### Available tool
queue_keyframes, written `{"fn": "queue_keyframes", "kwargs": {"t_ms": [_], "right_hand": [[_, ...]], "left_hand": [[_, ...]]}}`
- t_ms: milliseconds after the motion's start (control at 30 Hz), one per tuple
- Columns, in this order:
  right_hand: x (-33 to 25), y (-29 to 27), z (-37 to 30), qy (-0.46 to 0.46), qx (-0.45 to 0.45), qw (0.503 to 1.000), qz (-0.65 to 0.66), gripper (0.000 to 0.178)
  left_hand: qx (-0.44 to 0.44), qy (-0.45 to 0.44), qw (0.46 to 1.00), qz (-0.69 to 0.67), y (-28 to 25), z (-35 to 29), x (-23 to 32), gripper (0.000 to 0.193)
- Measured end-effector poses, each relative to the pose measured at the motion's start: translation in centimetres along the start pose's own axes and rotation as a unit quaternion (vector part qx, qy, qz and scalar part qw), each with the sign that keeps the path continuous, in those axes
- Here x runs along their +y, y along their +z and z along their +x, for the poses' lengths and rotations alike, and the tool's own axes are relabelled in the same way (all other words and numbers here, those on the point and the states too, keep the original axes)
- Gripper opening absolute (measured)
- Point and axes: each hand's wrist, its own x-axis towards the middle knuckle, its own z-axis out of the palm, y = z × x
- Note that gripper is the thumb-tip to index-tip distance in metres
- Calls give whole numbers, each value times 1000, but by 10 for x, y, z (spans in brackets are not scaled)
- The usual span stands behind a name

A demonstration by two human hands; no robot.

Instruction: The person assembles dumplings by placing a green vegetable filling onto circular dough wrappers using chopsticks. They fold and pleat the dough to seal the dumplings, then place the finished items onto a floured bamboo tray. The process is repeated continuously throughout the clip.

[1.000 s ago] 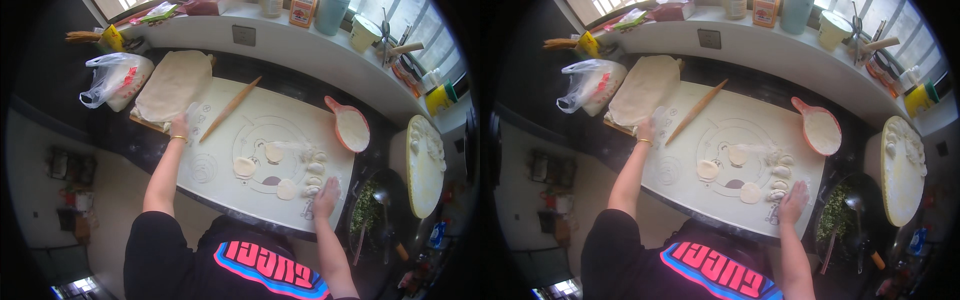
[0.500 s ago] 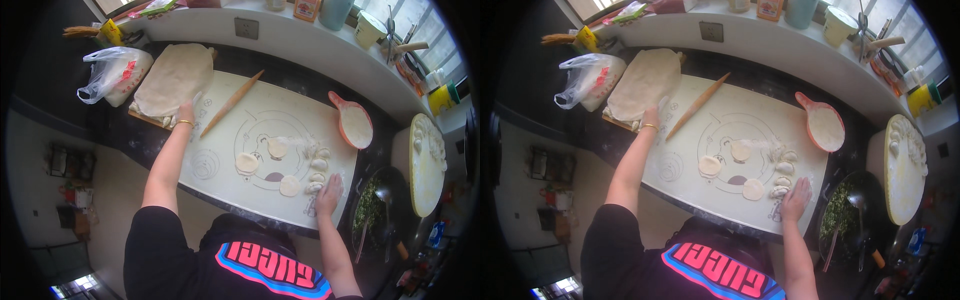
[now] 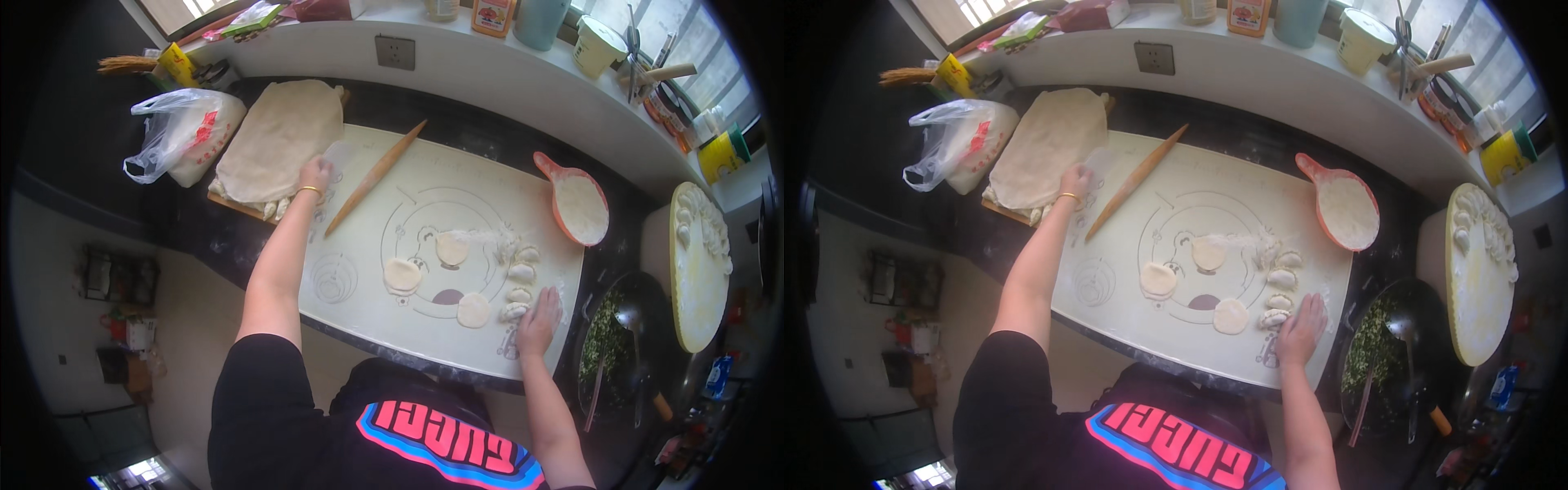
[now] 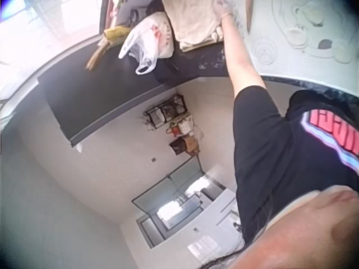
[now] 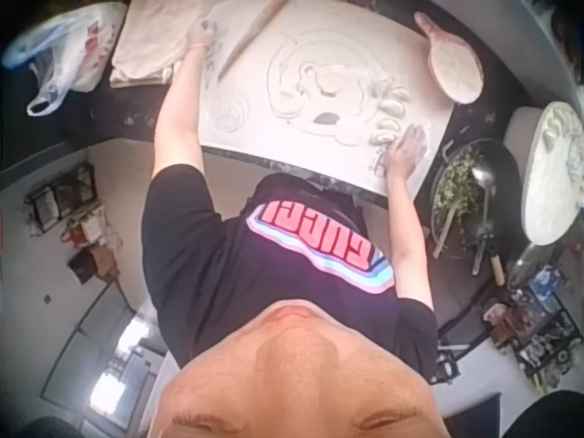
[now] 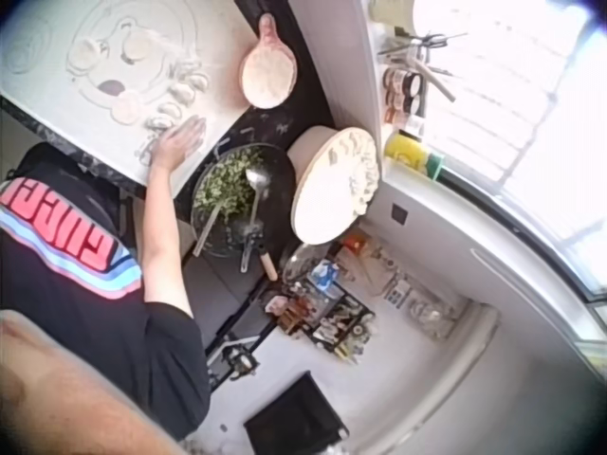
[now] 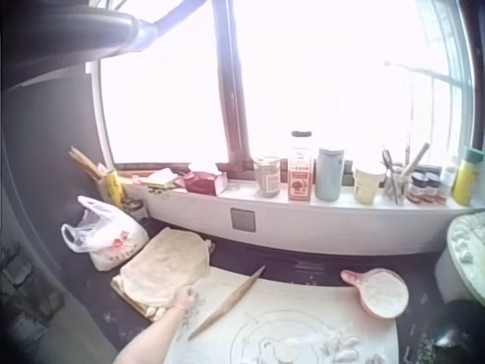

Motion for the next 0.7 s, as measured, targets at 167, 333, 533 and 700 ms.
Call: {"fn": "queue_keyframes", "kwargs": {"t_ms": [167,333,533,700], "right_hand": [[4,4,-1,-6,3,1000,-4,55],[0,2,-1,2,-1,1000,-5,56],[-4,-3,1,2,0,1000,-3,54],[4,4,-2,-3,-2,1000,-12,57]], "left_hand": [[28,-48,997,-56,9,24,-26,30],[75,16,995,68,-11,24,-18,22],[42,37,993,106,-12,20,-9,17],[-48,28,983,172,-19,25,-11,16]]}}
